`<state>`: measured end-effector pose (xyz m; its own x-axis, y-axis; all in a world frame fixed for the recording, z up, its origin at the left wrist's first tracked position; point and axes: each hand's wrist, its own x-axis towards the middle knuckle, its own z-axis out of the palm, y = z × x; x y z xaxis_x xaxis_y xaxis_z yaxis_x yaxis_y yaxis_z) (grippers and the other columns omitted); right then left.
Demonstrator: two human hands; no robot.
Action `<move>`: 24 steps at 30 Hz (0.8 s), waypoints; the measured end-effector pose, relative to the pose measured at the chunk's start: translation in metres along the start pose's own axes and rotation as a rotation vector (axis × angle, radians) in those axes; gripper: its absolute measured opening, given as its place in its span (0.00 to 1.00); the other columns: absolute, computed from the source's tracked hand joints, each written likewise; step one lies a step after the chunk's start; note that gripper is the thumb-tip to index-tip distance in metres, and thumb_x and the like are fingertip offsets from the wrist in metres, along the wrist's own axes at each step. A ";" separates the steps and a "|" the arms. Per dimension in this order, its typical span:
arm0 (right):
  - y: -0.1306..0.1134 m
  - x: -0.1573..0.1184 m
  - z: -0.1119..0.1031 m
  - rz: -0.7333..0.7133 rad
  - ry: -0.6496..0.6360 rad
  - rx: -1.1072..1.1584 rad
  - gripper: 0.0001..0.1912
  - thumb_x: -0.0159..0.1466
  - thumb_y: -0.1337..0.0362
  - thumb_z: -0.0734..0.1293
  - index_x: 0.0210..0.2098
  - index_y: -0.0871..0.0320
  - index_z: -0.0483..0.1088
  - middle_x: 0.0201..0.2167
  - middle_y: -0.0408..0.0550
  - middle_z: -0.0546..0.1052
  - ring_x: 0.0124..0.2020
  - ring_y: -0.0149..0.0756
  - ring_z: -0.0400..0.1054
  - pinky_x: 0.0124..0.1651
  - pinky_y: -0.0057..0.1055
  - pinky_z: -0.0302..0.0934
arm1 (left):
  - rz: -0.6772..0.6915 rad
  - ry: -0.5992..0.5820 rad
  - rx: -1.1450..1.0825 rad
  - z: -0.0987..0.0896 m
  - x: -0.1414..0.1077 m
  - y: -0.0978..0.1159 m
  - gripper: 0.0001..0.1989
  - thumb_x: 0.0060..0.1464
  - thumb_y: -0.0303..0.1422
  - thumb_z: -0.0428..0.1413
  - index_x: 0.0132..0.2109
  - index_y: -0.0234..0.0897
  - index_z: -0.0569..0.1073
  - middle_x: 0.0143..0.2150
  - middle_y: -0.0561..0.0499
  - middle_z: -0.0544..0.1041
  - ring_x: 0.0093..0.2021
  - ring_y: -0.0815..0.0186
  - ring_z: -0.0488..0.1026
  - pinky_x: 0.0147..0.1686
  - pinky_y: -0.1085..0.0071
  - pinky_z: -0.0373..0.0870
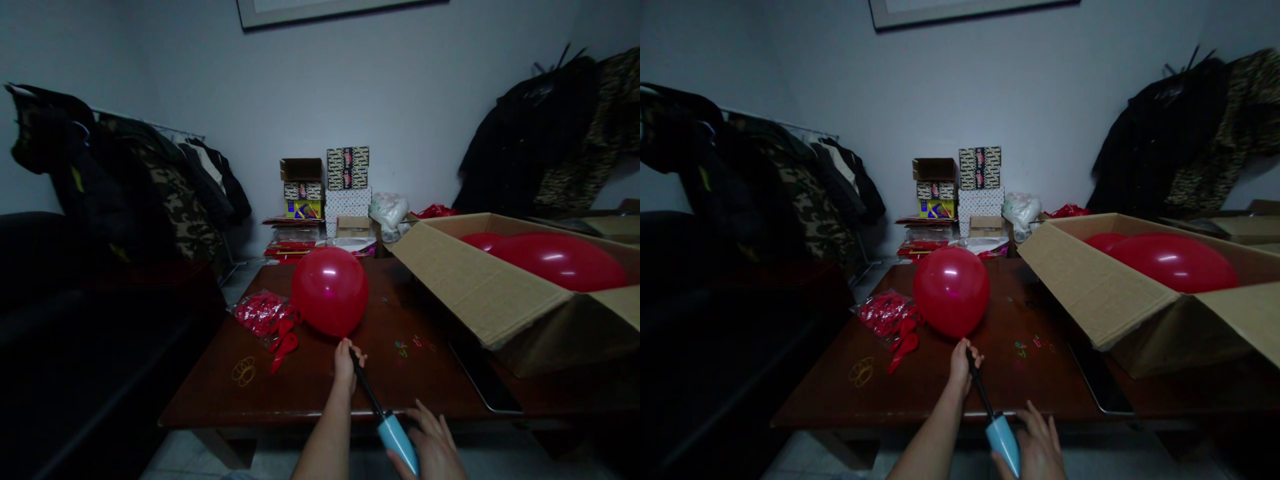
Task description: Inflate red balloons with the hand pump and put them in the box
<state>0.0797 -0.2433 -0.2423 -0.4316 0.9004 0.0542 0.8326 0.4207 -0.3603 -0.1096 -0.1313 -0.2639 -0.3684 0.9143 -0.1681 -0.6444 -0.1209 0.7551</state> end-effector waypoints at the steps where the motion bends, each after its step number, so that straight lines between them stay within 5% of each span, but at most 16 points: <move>1: -0.005 0.006 -0.003 -0.004 0.009 0.007 0.25 0.56 0.43 0.59 0.37 0.55 0.74 0.53 0.53 0.68 0.60 0.53 0.51 0.60 0.56 0.40 | 0.000 0.000 -0.002 0.000 0.000 -0.001 0.20 0.45 0.51 0.54 0.28 0.40 0.57 0.13 0.63 0.62 0.10 0.75 0.56 0.25 0.69 0.64; 12: -0.039 0.061 0.000 0.005 0.148 -0.023 0.22 0.58 0.50 0.59 0.37 0.62 0.73 0.49 0.57 0.69 0.58 0.51 0.54 0.61 0.51 0.40 | -0.005 0.007 -0.007 -0.003 0.007 -0.004 0.21 0.44 0.52 0.54 0.28 0.40 0.57 0.13 0.63 0.62 0.09 0.75 0.56 0.22 0.71 0.63; 24: -0.007 0.023 0.020 -0.015 0.141 -0.016 0.24 0.56 0.45 0.61 0.38 0.58 0.72 0.50 0.57 0.70 0.58 0.53 0.55 0.59 0.55 0.43 | 0.018 0.014 0.065 0.001 -0.001 0.000 0.18 0.47 0.49 0.51 0.27 0.40 0.57 0.12 0.62 0.61 0.08 0.74 0.56 0.21 0.70 0.63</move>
<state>0.0564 -0.2277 -0.2572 -0.3916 0.9002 0.1904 0.8322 0.4348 -0.3441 -0.1083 -0.1318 -0.2634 -0.3895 0.9066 -0.1624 -0.5930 -0.1120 0.7974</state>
